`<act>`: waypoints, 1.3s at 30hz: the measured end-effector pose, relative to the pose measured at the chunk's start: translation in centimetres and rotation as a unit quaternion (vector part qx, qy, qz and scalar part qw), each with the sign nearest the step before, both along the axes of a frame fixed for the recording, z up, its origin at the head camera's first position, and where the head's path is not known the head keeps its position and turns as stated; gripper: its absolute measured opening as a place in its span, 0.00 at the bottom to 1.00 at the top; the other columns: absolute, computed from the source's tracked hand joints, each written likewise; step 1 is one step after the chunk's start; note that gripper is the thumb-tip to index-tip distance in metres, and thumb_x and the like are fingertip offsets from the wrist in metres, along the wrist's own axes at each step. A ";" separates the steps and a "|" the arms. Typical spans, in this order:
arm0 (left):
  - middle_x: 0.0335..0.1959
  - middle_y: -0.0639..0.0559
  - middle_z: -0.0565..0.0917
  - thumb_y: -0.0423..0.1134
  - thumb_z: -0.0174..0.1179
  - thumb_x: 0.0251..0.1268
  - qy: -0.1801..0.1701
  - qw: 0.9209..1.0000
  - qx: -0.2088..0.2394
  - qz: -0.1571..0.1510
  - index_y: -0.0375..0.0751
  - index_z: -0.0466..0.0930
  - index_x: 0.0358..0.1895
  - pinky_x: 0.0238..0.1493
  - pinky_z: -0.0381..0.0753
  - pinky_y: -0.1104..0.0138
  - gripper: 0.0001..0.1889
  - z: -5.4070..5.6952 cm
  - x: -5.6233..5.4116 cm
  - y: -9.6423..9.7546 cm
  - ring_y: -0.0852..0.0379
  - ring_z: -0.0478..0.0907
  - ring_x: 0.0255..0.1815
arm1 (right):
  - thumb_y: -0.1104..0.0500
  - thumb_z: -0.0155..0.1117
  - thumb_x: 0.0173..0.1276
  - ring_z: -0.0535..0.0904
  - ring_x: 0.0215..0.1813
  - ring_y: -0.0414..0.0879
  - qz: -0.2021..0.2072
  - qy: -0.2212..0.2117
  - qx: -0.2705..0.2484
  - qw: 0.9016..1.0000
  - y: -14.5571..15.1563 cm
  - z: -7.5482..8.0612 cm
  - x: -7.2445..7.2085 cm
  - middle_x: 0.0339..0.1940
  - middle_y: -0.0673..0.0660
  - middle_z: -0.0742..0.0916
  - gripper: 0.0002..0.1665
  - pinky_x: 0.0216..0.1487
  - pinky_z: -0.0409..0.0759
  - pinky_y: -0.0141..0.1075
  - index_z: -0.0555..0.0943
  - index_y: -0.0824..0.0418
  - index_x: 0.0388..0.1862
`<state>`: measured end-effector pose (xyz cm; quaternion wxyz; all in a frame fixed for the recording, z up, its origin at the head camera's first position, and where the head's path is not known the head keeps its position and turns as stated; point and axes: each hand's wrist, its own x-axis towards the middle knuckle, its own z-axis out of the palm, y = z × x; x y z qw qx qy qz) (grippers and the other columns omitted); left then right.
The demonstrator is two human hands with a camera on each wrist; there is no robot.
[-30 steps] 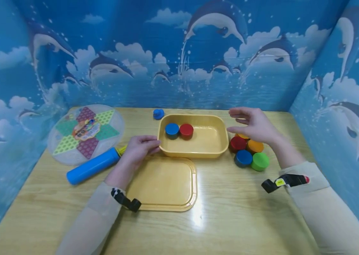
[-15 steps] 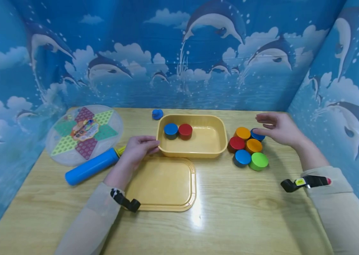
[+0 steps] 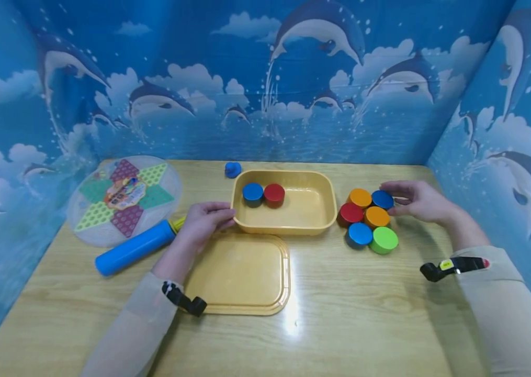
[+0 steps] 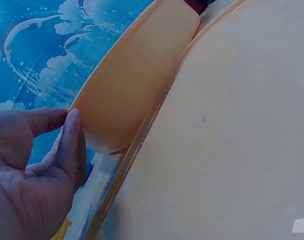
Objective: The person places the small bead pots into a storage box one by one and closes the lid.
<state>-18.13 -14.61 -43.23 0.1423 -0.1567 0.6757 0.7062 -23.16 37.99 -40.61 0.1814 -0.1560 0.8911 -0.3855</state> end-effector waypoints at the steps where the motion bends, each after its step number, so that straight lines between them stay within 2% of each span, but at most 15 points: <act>1: 0.59 0.36 0.81 0.31 0.68 0.74 -0.002 1.000 -0.002 0.001 0.28 0.80 0.64 0.52 0.90 0.65 0.20 0.0 0.0 0.0 0.54 0.89 0.46 | 0.69 0.74 0.70 0.67 0.77 0.70 0.003 0.000 0.000 1.000 0.0 -0.2 -0.1 0.77 0.73 0.72 0.42 0.72 0.74 0.49 0.66 0.73 0.79; 6: 0.60 0.35 0.81 0.31 0.68 0.74 -0.004 1.000 0.001 0.004 0.28 0.80 0.65 0.52 0.90 0.65 0.20 0.0 0.1 0.0 0.53 0.89 0.47 | 0.74 0.74 0.67 0.70 0.74 0.70 0.014 0.011 0.013 1.000 -0.1 -0.7 -0.2 0.74 0.74 0.74 0.41 0.68 0.80 0.40 0.69 0.73 0.77; 8: 0.60 0.35 0.81 0.31 0.68 0.74 -0.005 1.000 0.001 0.002 0.28 0.80 0.65 0.52 0.90 0.65 0.20 0.0 0.1 0.0 0.53 0.89 0.47 | 0.75 0.73 0.66 0.71 0.73 0.71 0.012 0.018 0.023 0.999 -0.1 -0.8 -0.2 0.73 0.75 0.75 0.41 0.68 0.80 0.44 0.69 0.73 0.76; 12: 0.59 0.36 0.81 0.32 0.68 0.74 -0.010 1.000 -0.003 0.002 0.30 0.80 0.64 0.52 0.90 0.65 0.20 0.1 0.0 0.1 0.53 0.89 0.48 | 0.73 0.73 0.68 0.70 0.73 0.74 -0.002 0.036 0.042 0.998 -0.1 -0.8 -0.3 0.72 0.76 0.75 0.39 0.70 0.75 0.61 0.70 0.74 0.75; 15: 0.60 0.37 0.81 0.32 0.68 0.74 -0.012 1.000 -0.007 0.001 0.31 0.81 0.65 0.52 0.90 0.65 0.20 0.1 0.0 0.1 0.52 0.88 0.49 | 0.70 0.75 0.68 0.69 0.73 0.75 -0.019 0.045 0.043 0.998 0.0 -0.7 -0.3 0.73 0.77 0.74 0.39 0.70 0.73 0.64 0.70 0.75 0.75; 18: 0.60 0.37 0.81 0.31 0.68 0.74 -0.010 1.000 -0.003 0.002 0.30 0.81 0.64 0.52 0.90 0.65 0.19 0.1 -0.1 0.0 0.52 0.88 0.49 | 0.67 0.77 0.68 0.70 0.73 0.75 -0.038 0.053 0.038 0.997 0.1 -0.4 -0.2 0.73 0.76 0.75 0.41 0.70 0.73 0.63 0.70 0.75 0.75; 20: 0.59 0.37 0.82 0.31 0.68 0.74 -0.008 1.000 -0.001 0.003 0.30 0.81 0.64 0.52 0.90 0.65 0.19 0.0 -0.1 0.0 0.52 0.88 0.49 | 0.64 0.78 0.68 0.71 0.73 0.73 -0.051 0.056 0.038 0.996 0.1 0.1 0.0 0.73 0.75 0.75 0.42 0.70 0.76 0.59 0.70 0.74 0.76; 22: 0.59 0.37 0.81 0.31 0.68 0.74 -0.006 1.000 0.001 0.004 0.30 0.81 0.64 0.52 0.90 0.65 0.19 -0.1 -0.2 0.0 0.52 0.89 0.48 | 0.61 0.79 0.69 0.71 0.74 0.71 -0.064 0.060 0.039 0.995 0.0 0.6 0.2 0.73 0.73 0.76 0.42 0.69 0.81 0.44 0.70 0.72 0.76; 24: 0.60 0.36 0.81 0.30 0.67 0.74 -0.005 1.000 0.002 0.003 0.29 0.80 0.64 0.52 0.90 0.65 0.19 -0.2 -0.2 -0.1 0.53 0.88 0.48 | 0.60 0.78 0.70 0.71 0.74 0.69 -0.071 0.060 0.038 0.995 -0.2 1.1 0.4 0.73 0.72 0.76 0.43 0.63 0.82 0.29 0.70 0.70 0.77; 26: 0.60 0.36 0.81 0.31 0.68 0.74 -0.007 1.000 -0.002 0.004 0.29 0.80 0.64 0.52 0.90 0.65 0.19 -0.2 -0.1 -0.1 0.53 0.88 0.48 | 0.59 0.78 0.70 0.71 0.75 0.68 -0.070 0.063 0.038 0.995 -0.6 1.6 0.5 0.74 0.70 0.76 0.43 0.61 0.81 0.25 0.70 0.68 0.78; 27: 0.60 0.36 0.81 0.31 0.68 0.74 -0.009 1.000 -0.003 0.005 0.29 0.80 0.64 0.52 0.90 0.65 0.19 -0.2 -0.1 -0.2 0.53 0.88 0.48 | 0.59 0.78 0.70 0.71 0.74 0.68 -0.068 0.067 0.036 0.995 -0.8 1.9 0.6 0.74 0.70 0.75 0.43 0.62 0.81 0.26 0.70 0.68 0.78; 29: 0.60 0.37 0.81 0.31 0.67 0.75 -0.012 1.000 -0.006 0.006 0.30 0.80 0.64 0.52 0.90 0.65 0.19 -0.2 0.0 -0.2 0.52 0.88 0.49 | 0.60 0.78 0.70 0.72 0.73 0.68 -0.061 0.078 0.035 0.994 -1.4 2.4 0.7 0.74 0.69 0.76 0.42 0.67 0.81 0.39 0.70 0.68 0.78; 31: 0.60 0.37 0.81 0.32 0.68 0.74 -0.017 1.000 -0.010 0.007 0.31 0.81 0.64 0.52 0.90 0.65 0.19 -0.2 0.0 -0.3 0.52 0.88 0.49 | 0.62 0.78 0.70 0.74 0.72 0.68 -0.054 0.091 0.032 0.994 -2.1 2.8 0.8 0.74 0.70 0.76 0.41 0.68 0.77 0.52 0.71 0.69 0.77; 32: 0.60 0.37 0.82 0.32 0.68 0.74 -0.018 1.000 -0.009 0.008 0.31 0.81 0.63 0.52 0.90 0.65 0.18 -0.2 0.0 -0.3 0.52 0.88 0.49 | 0.63 0.78 0.69 0.75 0.71 0.68 -0.051 0.098 0.031 0.993 -2.5 3.0 0.9 0.73 0.70 0.76 0.41 0.68 0.76 0.54 0.71 0.70 0.77; 39: 0.59 0.36 0.81 0.31 0.68 0.74 -0.005 1.000 0.006 -0.001 0.29 0.81 0.64 0.52 0.90 0.65 0.19 -0.3 -0.2 -0.1 0.52 0.88 0.49 | 0.64 0.78 0.69 0.75 0.71 0.66 -0.034 0.099 0.001 0.994 -5.3 4.4 1.1 0.74 0.70 0.76 0.41 0.69 0.75 0.56 0.71 0.70 0.77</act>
